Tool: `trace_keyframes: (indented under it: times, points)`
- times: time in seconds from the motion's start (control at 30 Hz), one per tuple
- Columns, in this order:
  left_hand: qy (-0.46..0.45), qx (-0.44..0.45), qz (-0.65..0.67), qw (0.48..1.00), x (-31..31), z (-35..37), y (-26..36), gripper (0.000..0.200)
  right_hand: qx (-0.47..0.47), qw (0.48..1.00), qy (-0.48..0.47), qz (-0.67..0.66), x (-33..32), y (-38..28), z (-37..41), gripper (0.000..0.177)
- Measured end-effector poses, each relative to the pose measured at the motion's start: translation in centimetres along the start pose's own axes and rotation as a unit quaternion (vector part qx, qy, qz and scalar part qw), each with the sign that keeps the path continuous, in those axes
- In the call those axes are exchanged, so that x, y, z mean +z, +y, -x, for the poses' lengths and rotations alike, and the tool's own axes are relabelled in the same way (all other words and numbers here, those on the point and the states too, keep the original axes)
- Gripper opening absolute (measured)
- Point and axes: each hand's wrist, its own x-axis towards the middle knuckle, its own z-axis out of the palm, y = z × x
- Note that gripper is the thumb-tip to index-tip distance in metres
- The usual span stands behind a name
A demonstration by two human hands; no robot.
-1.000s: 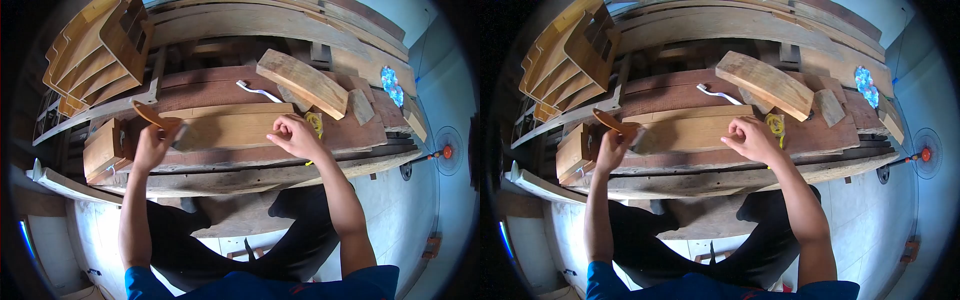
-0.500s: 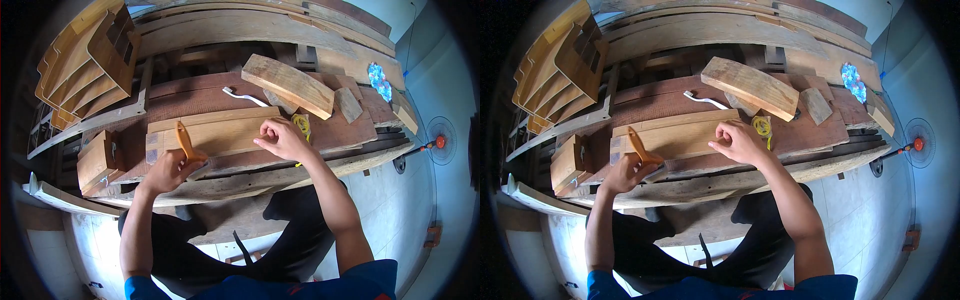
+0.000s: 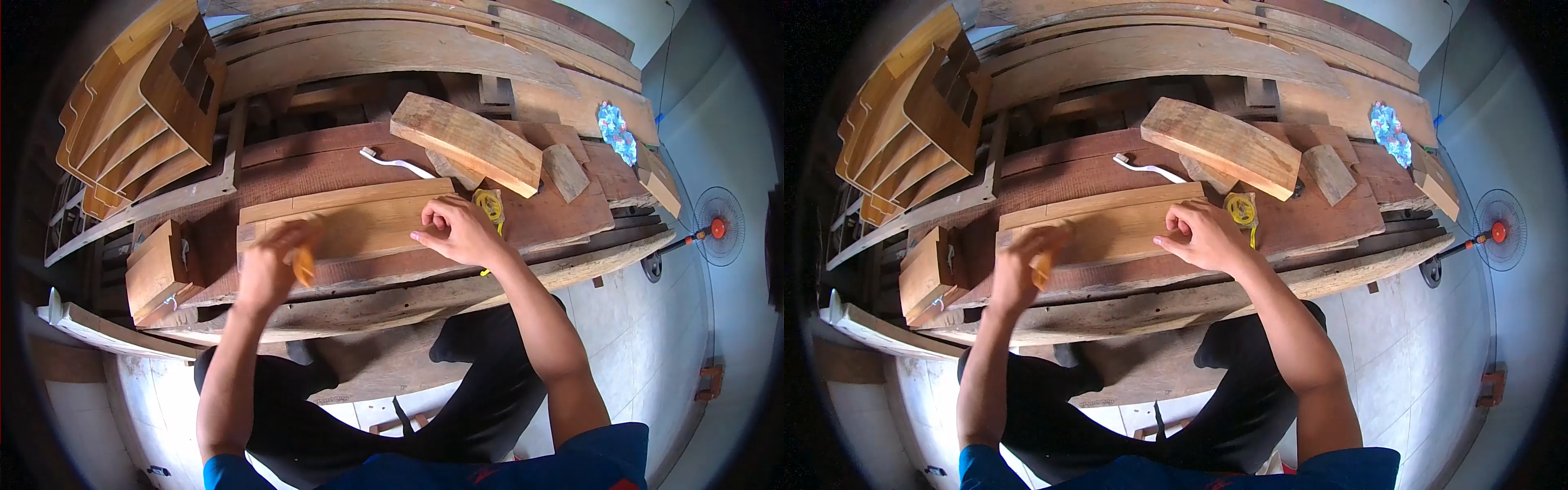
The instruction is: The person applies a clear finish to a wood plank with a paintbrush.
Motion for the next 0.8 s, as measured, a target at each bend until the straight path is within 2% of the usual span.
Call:
trace_keyframes:
  times: [0.03, 0.1, 0.2, 0.3, 0.37, 0.4, 0.5, 0.57, 0.6, 0.63, 0.7, 0.8]
  points:
    - [-0.02, 0.032, -0.023, 0.999, 0.7, 0.2, 1.1, 0.035, -0.006, 1.0, -0.001, 0.009, 0.0, 0.1, 0.0, 0.033]
    - [-0.031, 0.032, 0.052, 0.998, 0.8, -0.2, 3.1, 0.03, -0.017, 0.999, 0.001, 0.027, 0.2, 0.5, 0.0, 0.035]
    - [-0.094, -0.097, 0.223, 0.965, 0.0, 0.3, 2.4, 0.025, -0.013, 1.0, 0.003, 0.027, 0.2, 0.5, 0.1, 0.035]
    - [-0.042, -0.177, 0.162, 0.97, -0.4, 0.3, -1.5, 0.023, -0.022, 0.999, 0.008, 0.024, 0.2, 0.6, 0.2, 0.036]
    - [0.039, -0.183, 0.049, 0.981, -1.7, -0.2, -3.6, 0.021, -0.011, 1.0, 0.001, 0.02, 0.0, 0.2, 0.2, 0.033]
    - [0.098, -0.159, 0.033, 0.982, -2.4, -0.7, -2.7, 0.019, -0.005, 1.0, -0.001, 0.018, -0.1, 0.0, 0.3, 0.032]
    - [0.101, -0.11, -0.045, 0.988, -2.6, -0.7, -4.0, 0.021, -0.008, 1.0, 0.0, 0.007, 0.2, 0.5, 0.2, 0.032]
    - [0.072, -0.084, -0.071, 0.991, -1.8, -0.4, -3.2, 0.022, -0.005, 1.0, -0.001, 0.008, 0.1, 0.3, 0.1, 0.032]
    - [0.037, -0.099, -0.023, 0.994, -1.4, -0.3, -1.9, 0.022, -0.003, 1.0, -0.003, 0.008, 0.1, 0.3, 0.1, 0.032]
    - [0.013, -0.093, -0.054, 0.994, -0.2, 0.1, -1.7, 0.022, -0.008, 1.0, 0.0, 0.014, 0.2, 0.3, 0.1, 0.033]
    - [0.009, 0.027, -0.038, 0.999, 1.0, 0.1, 0.7, 0.025, -0.018, 0.999, 0.004, 0.027, 0.2, 0.6, 0.0, 0.036]
    - [-0.095, -0.069, 0.151, 0.981, 0.2, 0.2, 2.3, 0.023, -0.009, 0.999, 0.001, 0.032, 0.2, 0.5, 0.2, 0.036]
